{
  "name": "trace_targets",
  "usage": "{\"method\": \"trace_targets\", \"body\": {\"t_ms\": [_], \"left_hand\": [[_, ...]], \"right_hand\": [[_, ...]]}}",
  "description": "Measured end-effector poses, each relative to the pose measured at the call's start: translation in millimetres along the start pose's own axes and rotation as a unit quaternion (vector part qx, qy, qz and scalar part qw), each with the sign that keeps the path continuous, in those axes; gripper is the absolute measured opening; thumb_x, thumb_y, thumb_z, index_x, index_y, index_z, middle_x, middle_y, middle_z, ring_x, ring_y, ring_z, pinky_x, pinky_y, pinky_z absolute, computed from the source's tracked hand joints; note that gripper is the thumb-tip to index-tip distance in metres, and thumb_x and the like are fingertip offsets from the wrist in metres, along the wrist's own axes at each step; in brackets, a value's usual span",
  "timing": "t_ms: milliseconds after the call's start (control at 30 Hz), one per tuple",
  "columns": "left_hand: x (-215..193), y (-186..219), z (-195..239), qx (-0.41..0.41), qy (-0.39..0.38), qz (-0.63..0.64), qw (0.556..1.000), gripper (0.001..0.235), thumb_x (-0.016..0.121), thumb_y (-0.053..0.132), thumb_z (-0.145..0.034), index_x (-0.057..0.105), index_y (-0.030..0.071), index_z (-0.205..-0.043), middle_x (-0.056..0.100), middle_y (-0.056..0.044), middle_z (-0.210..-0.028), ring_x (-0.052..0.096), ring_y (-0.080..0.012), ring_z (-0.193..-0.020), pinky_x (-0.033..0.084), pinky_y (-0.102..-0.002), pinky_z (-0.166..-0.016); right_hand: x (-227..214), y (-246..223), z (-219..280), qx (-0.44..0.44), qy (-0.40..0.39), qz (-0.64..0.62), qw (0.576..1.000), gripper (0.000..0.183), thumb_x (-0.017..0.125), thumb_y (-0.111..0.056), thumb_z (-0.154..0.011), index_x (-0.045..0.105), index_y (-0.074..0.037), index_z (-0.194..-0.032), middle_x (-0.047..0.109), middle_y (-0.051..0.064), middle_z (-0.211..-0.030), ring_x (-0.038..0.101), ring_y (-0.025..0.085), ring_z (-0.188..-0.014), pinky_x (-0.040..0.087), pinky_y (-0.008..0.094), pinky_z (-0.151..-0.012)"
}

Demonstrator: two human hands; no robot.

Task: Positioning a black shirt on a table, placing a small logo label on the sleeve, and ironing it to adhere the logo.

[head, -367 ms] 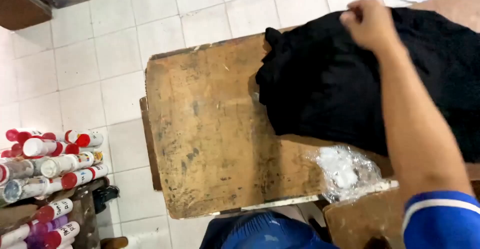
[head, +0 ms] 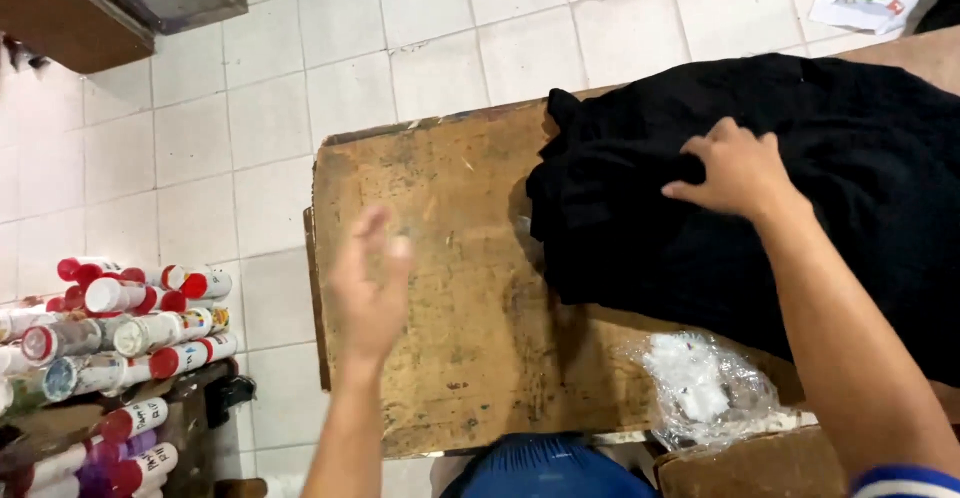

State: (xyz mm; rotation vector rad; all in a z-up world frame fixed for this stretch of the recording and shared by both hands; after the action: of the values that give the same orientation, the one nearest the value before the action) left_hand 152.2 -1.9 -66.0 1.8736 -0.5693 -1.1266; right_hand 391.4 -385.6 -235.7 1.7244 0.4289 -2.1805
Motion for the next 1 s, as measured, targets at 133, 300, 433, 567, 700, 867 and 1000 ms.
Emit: {"method": "trace_targets", "body": {"t_ms": [133, 300, 433, 567, 700, 867, 1000], "left_hand": [[138, -56, 20, -0.136, -0.322, -0.069, 0.934, 0.065, 0.057, 0.028, -0.096, 0.036, 0.011, -0.155, 0.035, -0.011, -0.163, 0.033, -0.027, -0.149, 0.033, -0.051, -0.118], [245, -52, -3, 0.16, -0.413, -0.187, 0.877, 0.116, 0.086, 0.035, -0.08, 0.008, 0.015, -0.163, 0.008, -0.01, -0.172, 0.0, -0.0373, -0.157, 0.01, -0.056, -0.124], [278, -23, -3, 0.145, -0.616, -0.22, 0.742, 0.123, 0.084, 0.034, -0.071, 0.003, 0.033, -0.164, 0.067, -0.013, -0.129, 0.064, -0.0377, -0.111, 0.051, -0.044, -0.082], [259, 4, 4, 0.111, -0.599, -0.199, 0.768, 0.013, 0.066, 0.03, -0.073, 0.064, 0.017, -0.077, 0.072, -0.006, -0.084, 0.068, -0.0317, -0.077, 0.049, -0.043, -0.059], [217, 55, -29, 0.026, -0.553, -0.11, 0.825, 0.04, 0.07, 0.026, -0.077, 0.046, 0.015, -0.107, 0.059, -0.006, -0.099, 0.06, -0.0217, -0.079, 0.046, -0.038, -0.062], [198, 4, -73, 0.164, -0.173, -0.41, 0.881, 0.088, 0.089, 0.045, -0.073, 0.045, 0.02, -0.145, 0.06, -0.01, -0.118, 0.051, -0.0319, -0.108, 0.042, -0.047, -0.085], [181, -49, -31, 0.099, -0.156, -0.383, 0.905, 0.086, 0.081, 0.029, -0.087, 0.034, 0.014, -0.157, 0.038, -0.016, -0.145, 0.036, -0.0373, -0.129, 0.031, -0.056, -0.104]], "right_hand": [[23, -25, 67, -0.1, 0.06, 0.097, 0.988, 0.041, 0.069, -0.025, -0.075, 0.061, -0.029, -0.115, 0.069, -0.001, -0.109, 0.067, 0.028, -0.095, 0.048, 0.045, -0.074], [-32, -48, 141, -0.214, 0.128, 0.061, 0.967, 0.042, 0.066, 0.0, -0.074, 0.063, -0.029, -0.105, 0.064, -0.009, -0.107, 0.052, 0.024, -0.109, 0.033, 0.044, -0.087], [-50, -29, 166, -0.252, 0.08, -0.035, 0.964, 0.052, 0.059, 0.007, -0.073, 0.061, -0.024, -0.115, 0.058, 0.005, -0.125, 0.052, 0.029, -0.133, 0.041, 0.049, -0.105], [-88, 12, 159, -0.081, -0.073, -0.106, 0.988, 0.058, 0.06, -0.001, -0.075, 0.06, -0.027, -0.126, 0.055, -0.001, -0.126, 0.07, 0.031, -0.08, 0.053, 0.042, -0.068], [-136, 37, 123, -0.102, 0.039, -0.281, 0.953, 0.057, 0.067, 0.011, -0.076, 0.067, -0.01, -0.129, 0.063, 0.011, -0.125, 0.062, 0.028, -0.119, 0.046, 0.038, -0.103], [-111, 42, 55, -0.06, 0.324, -0.092, 0.94, 0.071, 0.083, 0.004, -0.088, 0.053, -0.004, -0.151, 0.052, 0.023, -0.134, 0.048, 0.044, -0.119, 0.037, 0.055, -0.083], [-18, 49, 34, 0.019, 0.139, -0.098, 0.985, 0.059, 0.071, -0.025, -0.091, 0.055, -0.018, -0.148, 0.042, 0.013, -0.153, 0.036, 0.041, -0.135, 0.029, 0.06, -0.097]]}}
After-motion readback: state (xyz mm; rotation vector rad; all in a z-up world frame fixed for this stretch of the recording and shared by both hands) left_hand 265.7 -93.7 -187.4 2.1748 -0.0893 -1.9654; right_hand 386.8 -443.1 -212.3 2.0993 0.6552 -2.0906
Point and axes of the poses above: each hand's wrist, its own z-axis away from the middle knuckle, its own x-axis out of the palm, y = z × x, the point moved 5 cm from there along -z, towards the middle knuckle
